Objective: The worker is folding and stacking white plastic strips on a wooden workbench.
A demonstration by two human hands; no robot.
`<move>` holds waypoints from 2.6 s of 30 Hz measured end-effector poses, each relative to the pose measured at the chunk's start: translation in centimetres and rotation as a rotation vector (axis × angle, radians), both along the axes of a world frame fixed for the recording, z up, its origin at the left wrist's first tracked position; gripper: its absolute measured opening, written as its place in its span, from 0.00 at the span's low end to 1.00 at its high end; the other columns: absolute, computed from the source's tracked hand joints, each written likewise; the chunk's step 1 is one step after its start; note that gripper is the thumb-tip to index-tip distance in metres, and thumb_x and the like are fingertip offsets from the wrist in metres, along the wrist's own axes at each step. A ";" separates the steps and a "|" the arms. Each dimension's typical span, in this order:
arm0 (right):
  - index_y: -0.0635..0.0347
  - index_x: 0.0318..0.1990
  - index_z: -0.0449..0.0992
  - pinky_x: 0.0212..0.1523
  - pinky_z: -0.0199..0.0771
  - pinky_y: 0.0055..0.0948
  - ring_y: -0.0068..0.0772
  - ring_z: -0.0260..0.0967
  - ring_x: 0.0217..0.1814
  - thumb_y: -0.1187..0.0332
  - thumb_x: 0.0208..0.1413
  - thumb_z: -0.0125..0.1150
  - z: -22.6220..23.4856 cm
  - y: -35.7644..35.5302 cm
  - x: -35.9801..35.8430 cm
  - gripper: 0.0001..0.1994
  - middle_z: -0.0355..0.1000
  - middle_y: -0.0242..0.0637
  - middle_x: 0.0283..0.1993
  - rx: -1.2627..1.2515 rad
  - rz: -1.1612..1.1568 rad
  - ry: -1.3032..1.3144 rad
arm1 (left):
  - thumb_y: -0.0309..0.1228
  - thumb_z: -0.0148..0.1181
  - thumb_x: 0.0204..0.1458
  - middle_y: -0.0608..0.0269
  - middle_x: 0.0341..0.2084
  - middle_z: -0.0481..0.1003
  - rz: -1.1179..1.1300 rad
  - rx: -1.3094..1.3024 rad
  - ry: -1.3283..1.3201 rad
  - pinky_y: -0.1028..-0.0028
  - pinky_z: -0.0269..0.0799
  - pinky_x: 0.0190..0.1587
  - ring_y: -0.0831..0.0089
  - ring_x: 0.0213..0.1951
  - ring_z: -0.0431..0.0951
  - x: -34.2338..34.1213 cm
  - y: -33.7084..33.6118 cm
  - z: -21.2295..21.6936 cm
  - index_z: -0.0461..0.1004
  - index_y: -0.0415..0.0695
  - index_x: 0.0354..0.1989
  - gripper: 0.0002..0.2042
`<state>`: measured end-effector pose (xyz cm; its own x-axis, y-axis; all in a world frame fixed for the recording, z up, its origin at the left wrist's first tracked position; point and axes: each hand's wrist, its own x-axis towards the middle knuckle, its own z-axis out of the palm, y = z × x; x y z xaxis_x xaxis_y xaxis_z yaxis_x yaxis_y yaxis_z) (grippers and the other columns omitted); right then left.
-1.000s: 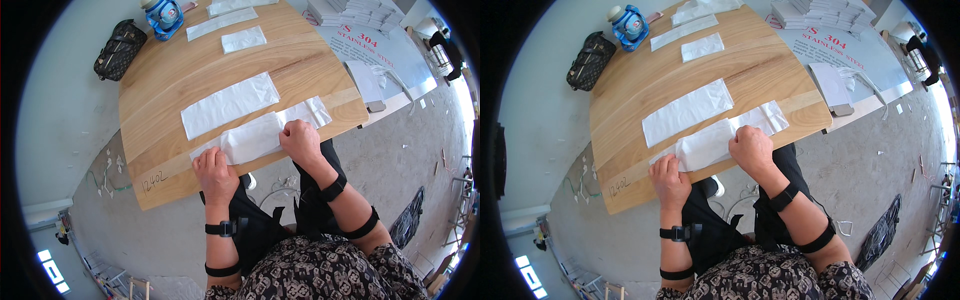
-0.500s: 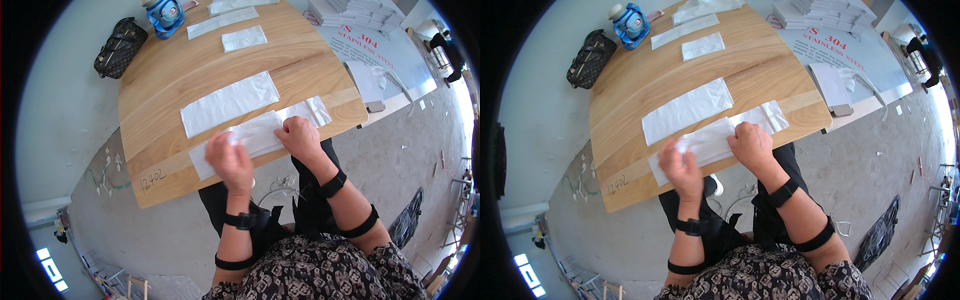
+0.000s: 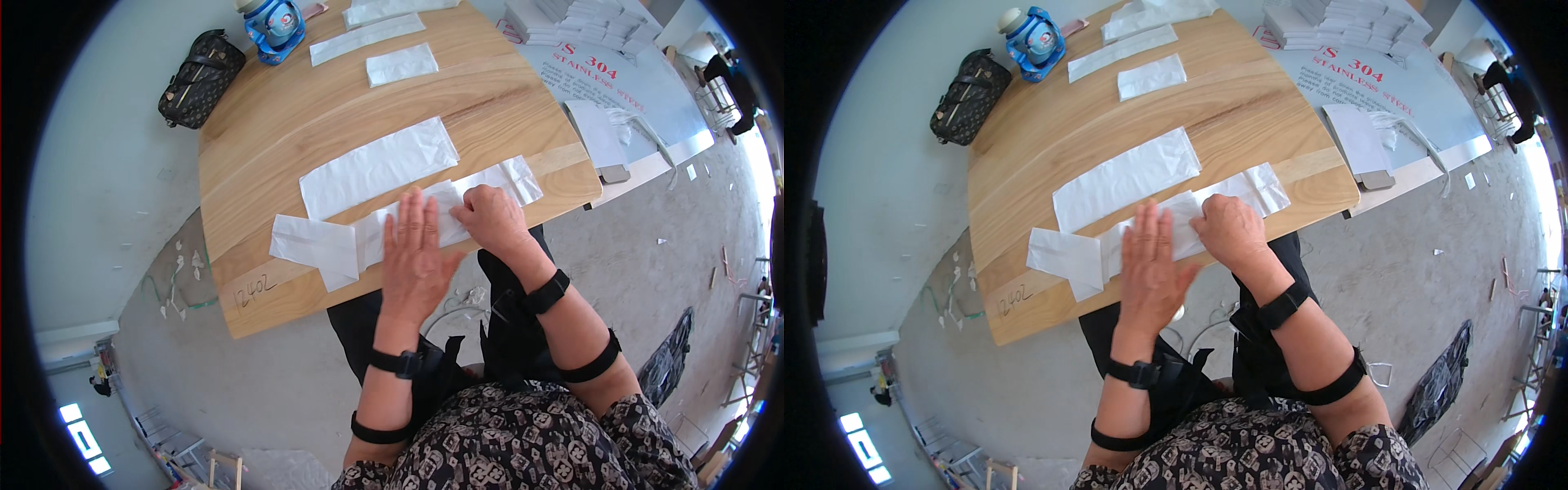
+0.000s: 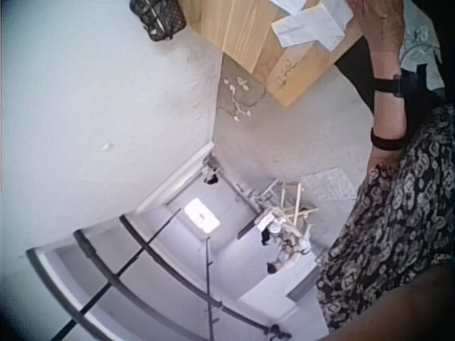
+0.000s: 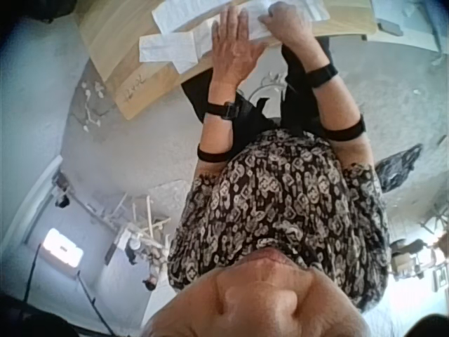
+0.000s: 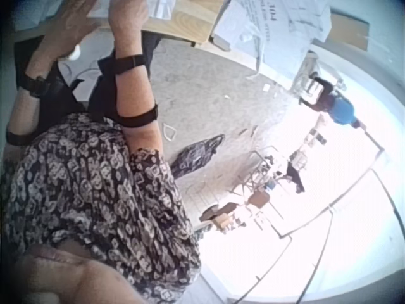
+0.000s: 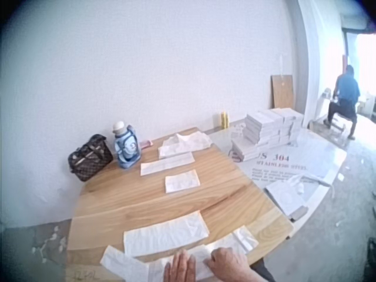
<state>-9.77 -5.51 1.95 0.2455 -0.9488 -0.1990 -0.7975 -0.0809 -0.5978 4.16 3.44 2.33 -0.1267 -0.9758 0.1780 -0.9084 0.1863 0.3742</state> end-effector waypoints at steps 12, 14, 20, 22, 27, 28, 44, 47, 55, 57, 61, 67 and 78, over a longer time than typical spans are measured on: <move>0.64 0.36 0.73 0.51 0.65 0.45 0.50 0.65 0.48 0.62 0.45 0.66 -1.2 -0.6 -5.7 0.15 0.69 0.46 0.34 -0.412 -0.311 0.164 | 0.55 0.59 0.50 0.39 0.69 0.44 0.033 0.092 -0.152 0.44 0.37 0.68 0.44 0.70 0.42 -1.7 -0.4 -1.6 0.50 0.56 0.70 0.40; 0.65 0.36 0.73 0.48 0.68 0.43 0.49 0.67 0.45 0.65 0.44 0.66 -1.7 -1.0 -5.9 0.15 0.70 0.46 0.33 -0.361 -0.318 0.136 | 0.54 0.60 0.49 0.37 0.68 0.43 0.028 0.093 -0.150 0.42 0.36 0.67 0.43 0.70 0.41 -2.1 -0.5 -1.6 0.50 0.57 0.70 0.40; 0.65 0.36 0.72 0.34 0.71 0.25 0.28 0.71 0.32 0.74 0.45 0.64 -0.3 -1.1 -4.9 0.11 0.73 0.37 0.32 0.009 -0.481 -0.587 | 0.50 0.62 0.50 0.37 0.61 0.56 0.092 -0.085 -0.040 0.48 0.48 0.63 0.45 0.64 0.55 -1.7 -0.9 -1.9 0.59 0.48 0.64 0.35; 0.64 0.37 0.72 0.31 0.69 0.20 0.21 0.70 0.30 0.77 0.47 0.62 -0.3 -0.3 -4.1 0.09 0.73 0.33 0.32 0.001 -0.513 -0.879 | 0.49 0.61 0.51 0.39 0.56 0.64 0.135 -0.265 0.122 0.53 0.58 0.59 0.49 0.59 0.65 -1.3 -1.0 -1.8 0.64 0.44 0.60 0.31; 0.65 0.40 0.72 0.34 0.72 0.23 0.24 0.72 0.33 0.77 0.50 0.62 1.8 3.5 0.7 0.10 0.73 0.36 0.33 -0.026 -0.105 -0.893 | 0.38 0.58 0.59 0.63 0.28 0.75 0.418 0.074 1.190 0.78 0.67 0.30 0.79 0.29 0.72 -0.8 -1.4 1.9 0.75 0.37 0.36 0.14; 0.65 0.40 0.72 0.34 0.73 0.26 0.29 0.73 0.33 0.76 0.49 0.62 2.2 4.0 1.5 0.10 0.73 0.39 0.33 -0.038 0.006 -0.823 | 0.35 0.58 0.59 0.64 0.25 0.75 0.482 0.193 1.322 0.80 0.66 0.28 0.80 0.27 0.72 -0.5 -1.4 2.3 0.75 0.37 0.34 0.12; 0.53 0.66 0.59 0.72 0.36 0.51 0.48 0.40 0.76 0.45 0.49 0.61 -1.8 4.7 0.9 0.39 0.47 0.50 0.72 -0.460 0.425 0.036 | 0.28 0.59 0.49 0.54 0.18 0.74 0.654 -0.018 0.192 0.60 0.71 0.27 0.57 0.21 0.76 2.6 -1.6 -1.1 0.72 0.41 0.24 0.05; 0.37 0.68 0.57 0.72 0.32 0.55 0.52 0.35 0.77 0.39 0.45 0.62 -1.5 4.8 1.0 0.41 0.43 0.53 0.73 -0.454 0.484 0.067 | 0.30 0.58 0.48 0.51 0.19 0.76 0.657 0.017 0.046 0.56 0.71 0.28 0.50 0.25 0.77 3.0 -1.4 -1.4 0.71 0.43 0.23 0.06; 0.17 0.68 0.52 0.65 0.30 0.76 0.59 0.25 0.77 0.39 0.33 0.71 0.1 4.6 1.3 0.49 0.34 0.61 0.73 -0.323 0.621 0.318 | 0.29 0.62 0.46 0.56 0.32 0.74 0.970 -0.392 0.090 0.57 0.70 0.42 0.54 0.40 0.74 11.7 1.2 -3.3 0.72 0.41 0.32 0.08; 0.18 0.68 0.52 0.65 0.29 0.76 0.59 0.26 0.77 0.39 0.33 0.72 0.2 4.5 1.1 0.49 0.34 0.61 0.73 -0.307 0.631 0.339 | 0.29 0.63 0.46 0.56 0.34 0.74 1.089 -0.315 -0.031 0.57 0.68 0.45 0.55 0.43 0.73 13.3 1.5 -3.0 0.72 0.41 0.33 0.09; 0.25 0.67 0.56 0.64 0.30 0.75 0.58 0.28 0.77 0.41 0.35 0.72 0.7 4.5 1.3 0.47 0.36 0.61 0.73 -0.344 0.639 0.305 | 0.28 0.64 0.48 0.58 0.33 0.73 1.044 -0.029 0.196 0.60 0.67 0.45 0.58 0.41 0.71 16.9 2.0 -2.5 0.71 0.39 0.33 0.09; 0.65 0.55 0.69 0.58 0.61 0.47 0.44 0.61 0.62 0.44 0.44 0.69 2.7 5.3 3.1 0.38 0.64 0.57 0.56 -0.101 0.273 -0.444 | 0.21 0.61 0.48 0.60 0.28 0.71 0.602 -0.508 0.368 0.64 0.67 0.39 0.61 0.33 0.72 6.9 1.3 1.0 0.70 0.40 0.32 0.06; 0.64 0.36 0.76 0.34 0.75 0.26 0.24 0.73 0.31 0.74 0.54 0.56 6.3 2.3 4.3 0.05 0.76 0.33 0.32 0.631 -0.333 -1.495 | 0.25 0.63 0.37 0.52 0.55 0.63 0.645 -0.368 -0.069 0.51 0.55 0.57 0.50 0.60 0.59 6.1 3.1 -1.4 0.64 0.42 0.55 0.31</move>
<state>-5.45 -3.17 8.21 0.3772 -0.8622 -0.3382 0.5437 0.5017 -0.6728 10.21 6.57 0.97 0.4287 -0.7391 0.5196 -0.8987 -0.2900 0.3289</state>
